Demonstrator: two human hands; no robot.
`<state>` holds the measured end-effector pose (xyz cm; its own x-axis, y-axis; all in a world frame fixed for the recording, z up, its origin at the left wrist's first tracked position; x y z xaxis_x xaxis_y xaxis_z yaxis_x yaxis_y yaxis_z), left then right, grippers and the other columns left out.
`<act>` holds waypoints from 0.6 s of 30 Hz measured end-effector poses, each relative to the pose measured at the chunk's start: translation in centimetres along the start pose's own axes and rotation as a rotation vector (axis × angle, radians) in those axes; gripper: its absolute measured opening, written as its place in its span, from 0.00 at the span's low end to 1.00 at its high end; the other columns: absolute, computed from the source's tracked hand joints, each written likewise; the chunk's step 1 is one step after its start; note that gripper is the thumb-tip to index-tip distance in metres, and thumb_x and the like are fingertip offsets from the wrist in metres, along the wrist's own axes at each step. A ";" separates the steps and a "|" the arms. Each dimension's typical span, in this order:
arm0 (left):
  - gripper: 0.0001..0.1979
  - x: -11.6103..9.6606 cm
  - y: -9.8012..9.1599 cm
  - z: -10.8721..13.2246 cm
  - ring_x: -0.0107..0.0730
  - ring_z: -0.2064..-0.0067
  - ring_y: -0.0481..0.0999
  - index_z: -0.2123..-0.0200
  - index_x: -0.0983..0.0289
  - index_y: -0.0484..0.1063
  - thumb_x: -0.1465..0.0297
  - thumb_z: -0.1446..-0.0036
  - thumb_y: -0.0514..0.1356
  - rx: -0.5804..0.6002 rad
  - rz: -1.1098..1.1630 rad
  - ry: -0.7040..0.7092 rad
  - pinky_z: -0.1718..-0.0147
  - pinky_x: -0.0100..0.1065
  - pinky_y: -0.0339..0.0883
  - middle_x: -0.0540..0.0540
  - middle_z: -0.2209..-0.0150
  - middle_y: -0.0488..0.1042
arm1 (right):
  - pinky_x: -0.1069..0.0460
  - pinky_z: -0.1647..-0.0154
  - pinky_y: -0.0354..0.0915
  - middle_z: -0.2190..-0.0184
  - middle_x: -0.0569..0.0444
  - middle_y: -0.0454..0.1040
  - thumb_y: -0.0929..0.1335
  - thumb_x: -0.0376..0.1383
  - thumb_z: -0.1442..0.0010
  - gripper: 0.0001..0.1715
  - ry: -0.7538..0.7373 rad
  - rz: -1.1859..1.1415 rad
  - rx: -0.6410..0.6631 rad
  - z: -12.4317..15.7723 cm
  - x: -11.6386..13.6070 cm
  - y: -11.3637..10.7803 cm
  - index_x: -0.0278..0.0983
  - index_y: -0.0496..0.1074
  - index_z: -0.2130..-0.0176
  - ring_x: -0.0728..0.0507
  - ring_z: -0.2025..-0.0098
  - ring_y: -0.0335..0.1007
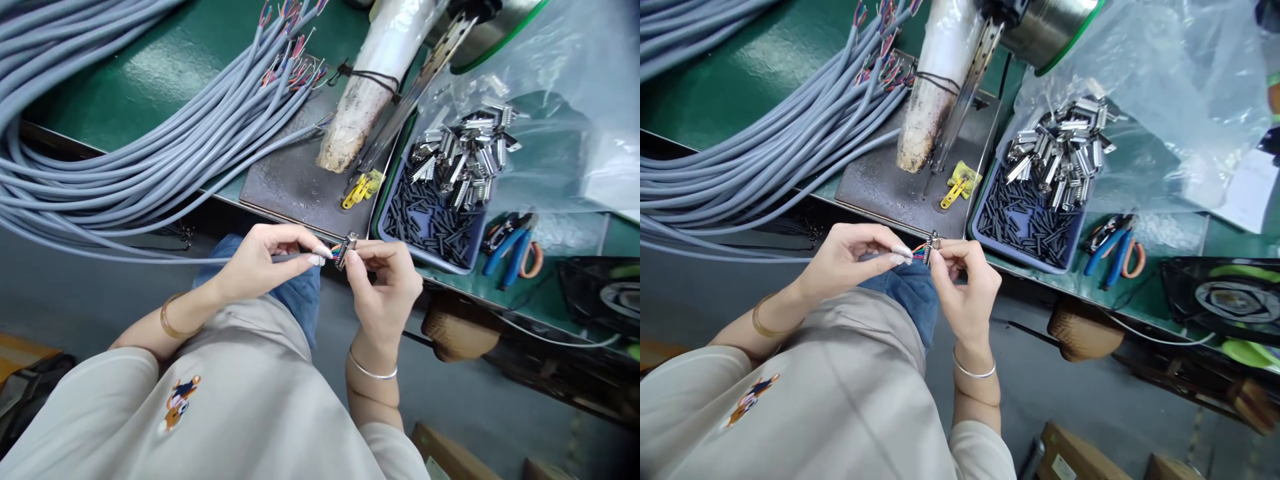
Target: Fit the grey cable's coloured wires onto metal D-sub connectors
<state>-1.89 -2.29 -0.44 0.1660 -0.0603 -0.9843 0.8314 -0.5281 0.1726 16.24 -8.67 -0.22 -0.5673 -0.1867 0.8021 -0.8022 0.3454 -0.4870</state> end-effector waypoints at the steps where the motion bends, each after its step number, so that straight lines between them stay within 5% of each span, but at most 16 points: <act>1: 0.05 0.0 0.1 0.2 0.29 0.65 0.81 0.65 0.66 0.82 0.71 0.41 0.66 0.015 -0.051 0.090 0.64 0.28 0.75 0.58 0.66 0.84 | 0.57 0.75 0.66 0.69 0.59 0.78 0.71 0.35 0.35 0.07 0.046 -0.019 0.049 0.0 0.0 0.0 0.39 0.70 0.66 0.53 0.75 0.70; 4: 0.06 -0.1 0.4 0.8 0.30 0.65 0.81 0.63 0.64 0.83 0.74 0.38 0.64 0.062 -0.201 0.310 0.65 0.29 0.74 0.58 0.66 0.84 | 0.56 0.75 0.69 0.70 0.60 0.78 0.70 0.36 0.34 0.05 0.102 0.008 0.088 0.1 0.1 -0.2 0.38 0.72 0.63 0.53 0.77 0.72; 9: 0.09 -0.1 0.7 1.2 0.27 0.68 0.79 0.60 0.65 0.83 0.76 0.36 0.61 -0.004 -0.321 0.398 0.72 0.26 0.69 0.58 0.66 0.84 | 0.56 0.83 0.59 0.75 0.63 0.75 0.69 0.33 0.34 0.05 -0.266 0.148 -0.398 1.1 1.6 -2.0 0.42 0.76 0.57 0.54 0.83 0.65; 14: 0.08 0.0 0.8 1.2 0.24 0.69 0.76 0.60 0.67 0.83 0.76 0.37 0.62 -0.048 -0.290 0.397 0.74 0.24 0.66 0.58 0.66 0.84 | 0.55 0.81 0.56 0.83 0.66 0.64 0.74 0.35 0.38 0.12 -0.503 0.358 0.034 1.5 2.9 -1.9 0.40 0.77 0.53 0.54 0.83 0.56; 18: 0.07 0.3 0.8 1.2 0.22 0.72 0.73 0.61 0.68 0.82 0.77 0.38 0.62 -0.034 -0.278 0.372 0.76 0.23 0.64 0.58 0.67 0.83 | 0.54 0.77 0.58 0.81 0.63 0.69 0.72 0.34 0.36 0.11 -0.498 0.459 0.088 1.7 2.6 -0.8 0.42 0.76 0.52 0.53 0.81 0.60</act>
<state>-1.83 -3.77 -0.64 0.1083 0.3907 -0.9141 0.8871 -0.4529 -0.0885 15.09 -11.06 1.70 -0.8547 -0.4477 0.2629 -0.4601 0.4183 -0.7832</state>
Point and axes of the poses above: each hand's wrist, its own z-axis away from the middle knuckle, its own y-axis out of the palm, x = y × z, the point moved 2 cm from there along -z, towards the middle knuckle
